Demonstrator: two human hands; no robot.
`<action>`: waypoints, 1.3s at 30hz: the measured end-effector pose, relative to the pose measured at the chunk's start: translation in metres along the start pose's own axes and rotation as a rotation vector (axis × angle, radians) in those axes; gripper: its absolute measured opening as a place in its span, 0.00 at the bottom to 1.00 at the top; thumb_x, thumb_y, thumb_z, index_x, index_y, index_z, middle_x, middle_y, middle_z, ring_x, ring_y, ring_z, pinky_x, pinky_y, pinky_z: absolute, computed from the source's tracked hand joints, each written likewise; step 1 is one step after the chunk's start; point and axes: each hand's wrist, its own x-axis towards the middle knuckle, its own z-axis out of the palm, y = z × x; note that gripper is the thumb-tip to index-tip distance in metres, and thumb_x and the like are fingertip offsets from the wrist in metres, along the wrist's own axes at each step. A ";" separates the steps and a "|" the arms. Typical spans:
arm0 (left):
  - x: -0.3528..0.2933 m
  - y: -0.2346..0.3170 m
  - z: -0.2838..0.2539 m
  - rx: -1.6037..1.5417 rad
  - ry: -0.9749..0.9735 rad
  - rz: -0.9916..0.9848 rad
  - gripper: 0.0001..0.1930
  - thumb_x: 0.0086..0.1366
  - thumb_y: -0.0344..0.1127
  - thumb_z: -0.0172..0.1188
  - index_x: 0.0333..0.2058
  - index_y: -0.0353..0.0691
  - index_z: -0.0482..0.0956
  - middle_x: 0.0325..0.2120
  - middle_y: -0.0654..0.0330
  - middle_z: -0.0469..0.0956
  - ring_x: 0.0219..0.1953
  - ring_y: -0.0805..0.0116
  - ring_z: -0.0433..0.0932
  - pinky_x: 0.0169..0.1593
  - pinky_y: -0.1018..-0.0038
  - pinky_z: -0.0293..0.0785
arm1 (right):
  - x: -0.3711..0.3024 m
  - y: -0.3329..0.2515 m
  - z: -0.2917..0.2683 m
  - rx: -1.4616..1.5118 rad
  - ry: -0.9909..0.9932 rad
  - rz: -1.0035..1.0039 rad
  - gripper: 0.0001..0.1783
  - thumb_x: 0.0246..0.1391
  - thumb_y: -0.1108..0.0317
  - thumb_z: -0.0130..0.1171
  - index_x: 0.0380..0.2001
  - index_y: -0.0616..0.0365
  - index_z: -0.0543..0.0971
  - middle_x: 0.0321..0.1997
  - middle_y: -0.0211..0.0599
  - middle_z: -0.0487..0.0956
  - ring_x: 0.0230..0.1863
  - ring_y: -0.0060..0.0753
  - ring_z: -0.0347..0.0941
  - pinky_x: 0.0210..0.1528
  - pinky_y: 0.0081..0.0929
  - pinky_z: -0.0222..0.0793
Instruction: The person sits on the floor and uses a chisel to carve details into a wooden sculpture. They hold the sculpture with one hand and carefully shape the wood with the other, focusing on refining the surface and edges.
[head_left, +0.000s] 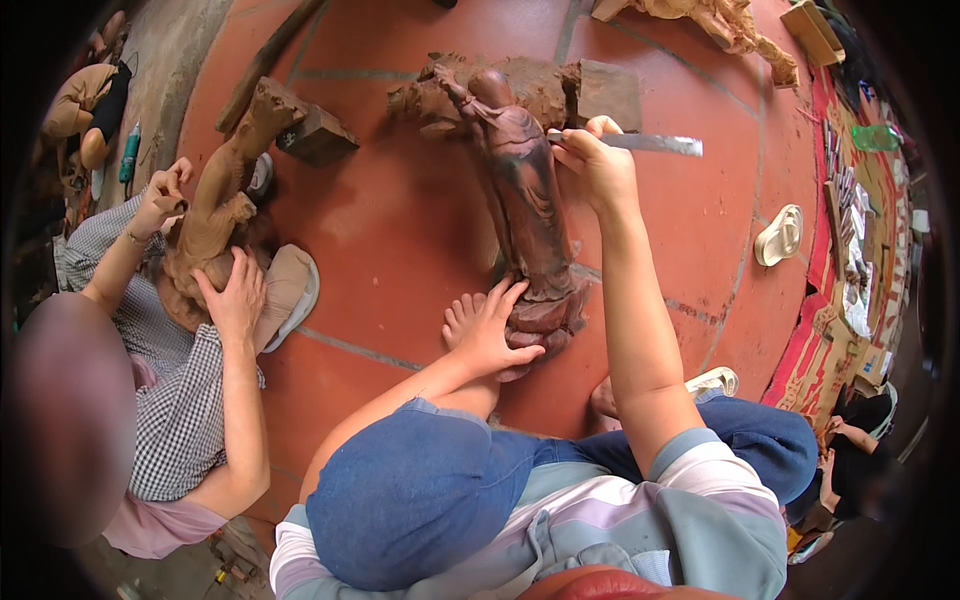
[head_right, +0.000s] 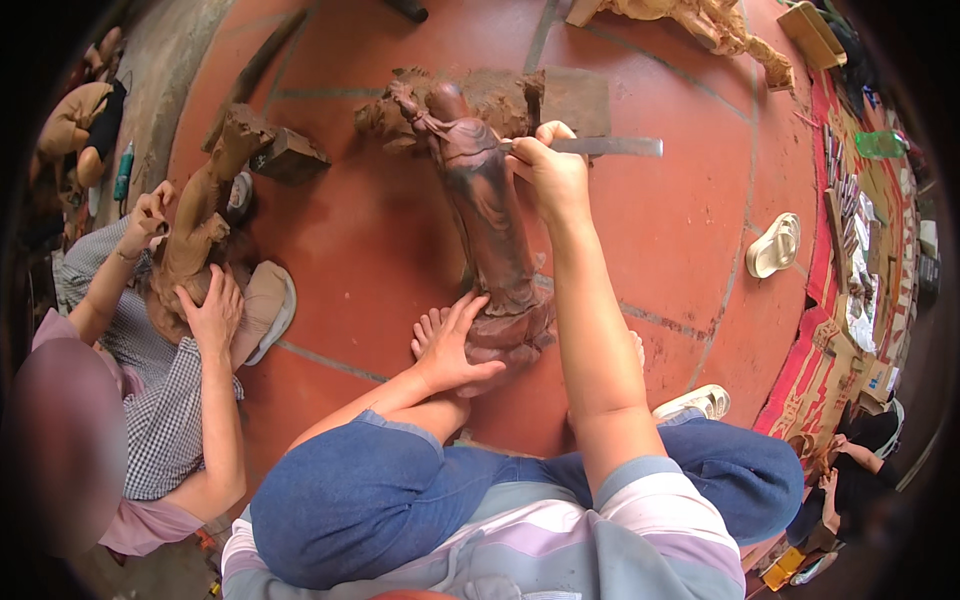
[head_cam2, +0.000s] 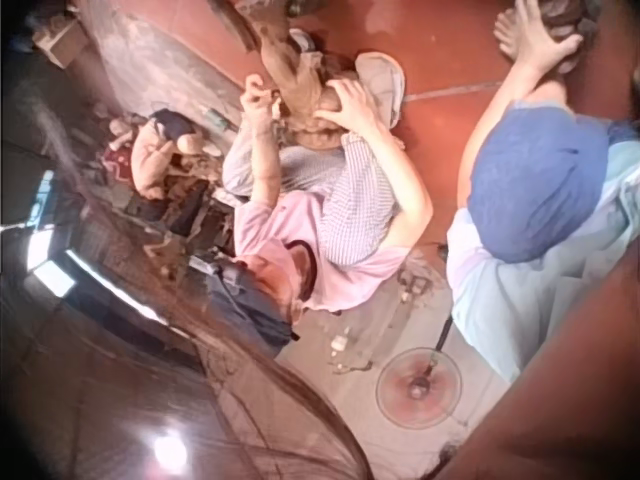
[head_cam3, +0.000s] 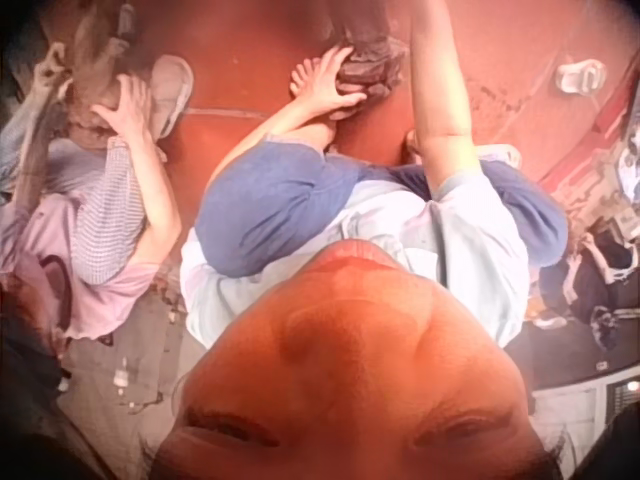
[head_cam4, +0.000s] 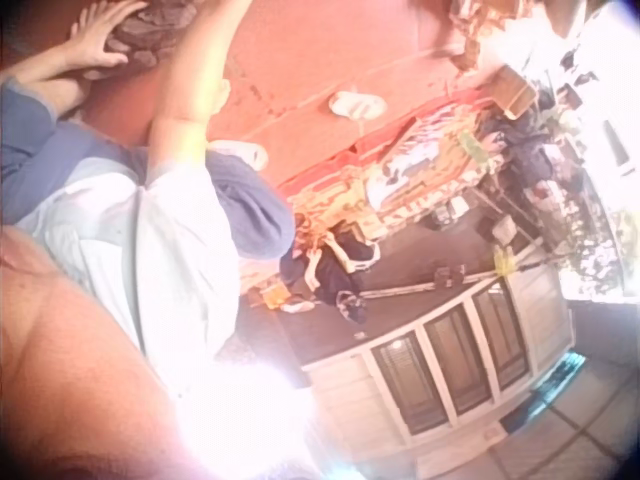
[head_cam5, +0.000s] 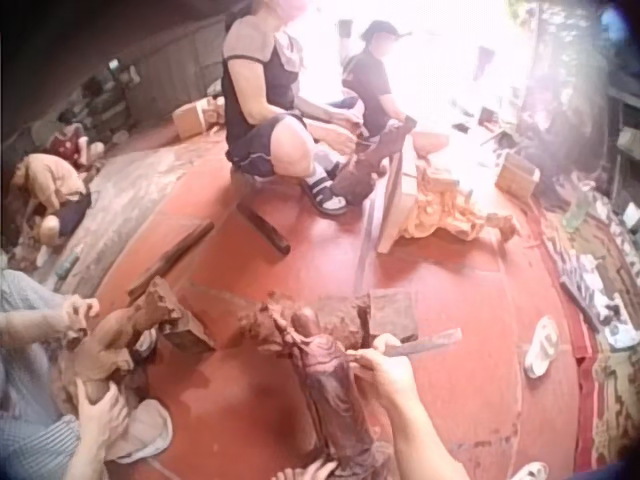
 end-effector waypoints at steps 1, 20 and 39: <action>0.002 0.001 -0.001 0.007 -0.001 0.003 0.56 0.41 0.57 0.74 0.68 0.51 0.56 0.68 0.50 0.55 0.60 0.44 0.60 0.61 0.50 0.54 | -0.001 0.005 -0.005 -0.015 0.002 -0.005 0.15 0.51 0.81 0.61 0.24 0.50 0.66 0.26 0.26 0.73 0.30 0.19 0.73 0.33 0.19 0.76; 0.003 0.003 -0.005 0.023 0.009 0.014 0.57 0.39 0.55 0.75 0.68 0.48 0.58 0.67 0.49 0.57 0.57 0.47 0.61 0.60 0.54 0.56 | 0.006 0.033 0.025 -0.657 -0.016 -0.360 0.09 0.49 0.68 0.68 0.29 0.60 0.78 0.28 0.30 0.80 0.33 0.20 0.74 0.39 0.23 0.71; 0.006 0.013 -0.017 0.020 -0.070 -0.031 0.56 0.39 0.57 0.74 0.68 0.48 0.60 0.68 0.48 0.57 0.56 0.47 0.63 0.59 0.54 0.57 | -0.011 0.042 0.017 -0.774 -0.101 -0.828 0.07 0.45 0.76 0.67 0.27 0.60 0.77 0.31 0.41 0.81 0.38 0.36 0.83 0.43 0.29 0.77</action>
